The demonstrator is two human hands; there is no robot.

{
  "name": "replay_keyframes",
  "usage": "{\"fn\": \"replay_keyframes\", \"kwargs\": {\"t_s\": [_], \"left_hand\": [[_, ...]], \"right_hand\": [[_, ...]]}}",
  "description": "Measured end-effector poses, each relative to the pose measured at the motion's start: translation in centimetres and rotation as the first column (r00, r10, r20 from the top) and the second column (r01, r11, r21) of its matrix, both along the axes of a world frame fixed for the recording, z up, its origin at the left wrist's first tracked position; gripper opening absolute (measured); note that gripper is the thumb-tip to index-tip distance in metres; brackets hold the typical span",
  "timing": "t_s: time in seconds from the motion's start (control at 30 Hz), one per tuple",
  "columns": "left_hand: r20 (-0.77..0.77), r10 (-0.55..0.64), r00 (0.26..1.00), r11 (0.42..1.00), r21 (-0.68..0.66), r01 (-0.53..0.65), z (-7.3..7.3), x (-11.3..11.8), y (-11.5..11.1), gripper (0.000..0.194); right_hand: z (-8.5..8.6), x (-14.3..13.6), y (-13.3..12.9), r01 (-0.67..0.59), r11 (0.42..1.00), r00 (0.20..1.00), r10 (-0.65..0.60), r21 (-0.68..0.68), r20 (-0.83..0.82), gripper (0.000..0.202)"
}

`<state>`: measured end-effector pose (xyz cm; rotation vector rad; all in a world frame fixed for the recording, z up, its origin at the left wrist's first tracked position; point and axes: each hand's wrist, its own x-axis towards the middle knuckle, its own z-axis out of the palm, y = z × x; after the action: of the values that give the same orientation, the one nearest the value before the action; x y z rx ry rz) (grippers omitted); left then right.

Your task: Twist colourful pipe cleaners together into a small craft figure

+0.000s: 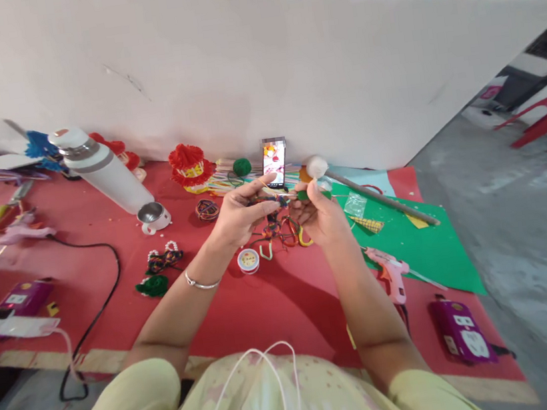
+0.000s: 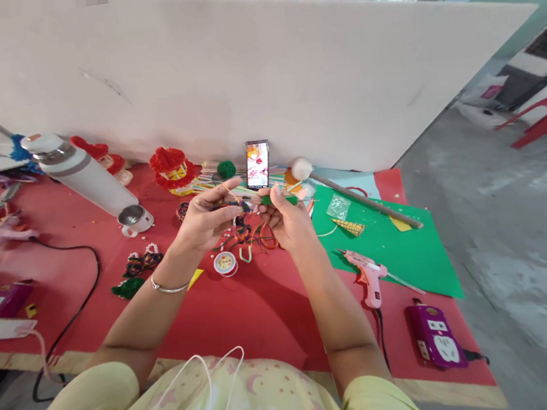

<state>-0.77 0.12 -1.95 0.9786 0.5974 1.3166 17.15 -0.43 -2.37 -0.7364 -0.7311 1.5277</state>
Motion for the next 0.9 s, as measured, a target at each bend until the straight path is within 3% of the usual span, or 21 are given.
{"fn": "replay_keyframes", "kwargs": {"t_s": [0.17, 0.3, 0.53, 0.73, 0.9], "left_hand": [[0.020, -0.139, 0.990, 0.984, -0.113, 0.140, 0.0, -1.1, 0.2, 0.054], [0.024, -0.229, 0.973, 0.963, -0.139, 0.231, 0.4, -1.8, 0.2, 0.053], [0.005, -0.343, 0.939, 0.930, -0.138, 0.340, 0.8, -2.4, 0.5, 0.050], [-0.146, -0.375, 0.915, 0.924, -0.138, 0.357, 0.4, -3.0, 0.8, 0.054], [-0.191, -0.393, 0.900, 0.919, -0.124, 0.375, 0.5, -3.3, 0.9, 0.048]], "right_hand": [[0.1, 0.3, -0.4, 0.070, 0.984, 0.985, -0.094, 0.165, 0.146, 0.039], [-0.2, 0.9, -0.6, 0.050, 0.945, 0.949, -0.146, 0.323, 0.279, 0.031], [0.7, 2.2, -0.9, -0.053, 0.788, 0.835, -0.302, 0.613, 0.460, 0.021], [1.6, 2.9, -1.3, -0.186, 0.739, 0.833, -0.232, 0.648, 0.503, 0.010], [1.9, 3.1, -1.4, -0.179, 0.806, 0.848, -0.165, 0.565, 0.504, 0.020]]}}
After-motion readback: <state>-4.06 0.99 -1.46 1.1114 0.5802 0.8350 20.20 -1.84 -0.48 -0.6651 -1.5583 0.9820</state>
